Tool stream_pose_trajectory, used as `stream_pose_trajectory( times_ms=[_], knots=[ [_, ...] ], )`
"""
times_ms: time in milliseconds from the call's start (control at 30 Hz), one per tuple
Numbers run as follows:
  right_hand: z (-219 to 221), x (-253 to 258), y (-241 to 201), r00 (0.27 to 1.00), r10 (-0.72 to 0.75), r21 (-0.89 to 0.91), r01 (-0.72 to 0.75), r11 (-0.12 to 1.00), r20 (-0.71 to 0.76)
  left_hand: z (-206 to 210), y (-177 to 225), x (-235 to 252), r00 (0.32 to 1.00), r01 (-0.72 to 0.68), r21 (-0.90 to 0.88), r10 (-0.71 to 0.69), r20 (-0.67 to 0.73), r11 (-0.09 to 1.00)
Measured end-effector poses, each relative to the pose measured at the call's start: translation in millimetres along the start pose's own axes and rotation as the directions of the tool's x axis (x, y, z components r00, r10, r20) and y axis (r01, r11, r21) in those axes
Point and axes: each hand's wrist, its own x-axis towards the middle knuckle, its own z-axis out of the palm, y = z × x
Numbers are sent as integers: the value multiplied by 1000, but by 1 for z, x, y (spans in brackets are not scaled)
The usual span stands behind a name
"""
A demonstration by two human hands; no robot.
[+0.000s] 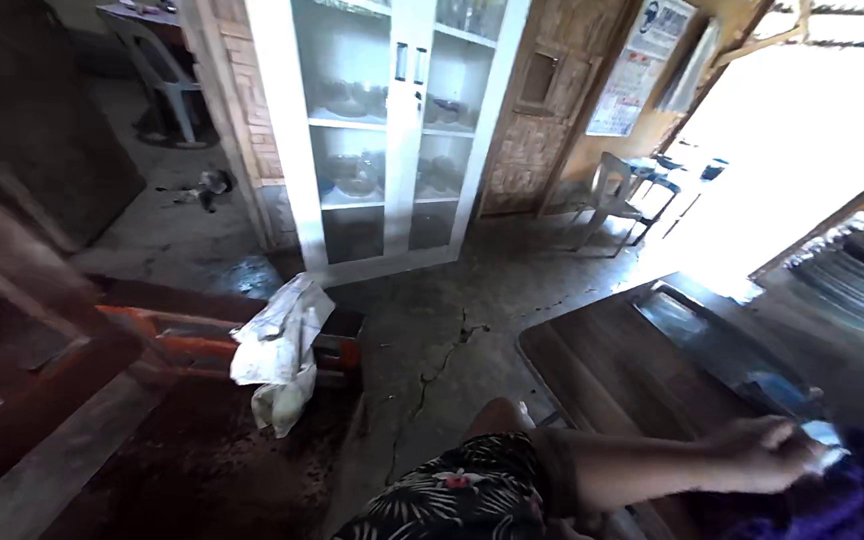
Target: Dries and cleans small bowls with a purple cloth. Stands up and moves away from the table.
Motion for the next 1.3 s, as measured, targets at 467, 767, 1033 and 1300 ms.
stream_pose_trajectory(
  times_ms=[467,767,1033,1300],
  knots=[
    [39,-19,-32,909,224,-234,-317,919,-353,43,-51,41,999,-19,99,22,-29,995],
    [24,-26,-24,891,110,-427,-316,847,-440,61,-83,32,994,-106,32,106,1,994],
    [31,-26,-24,950,146,-327,-235,915,-276,41,-98,35,997,-61,-107,55,-55,992],
    [29,-21,-22,944,282,-281,-322,904,-174,35,-96,41,994,0,-119,-12,-104,993]
  ],
)
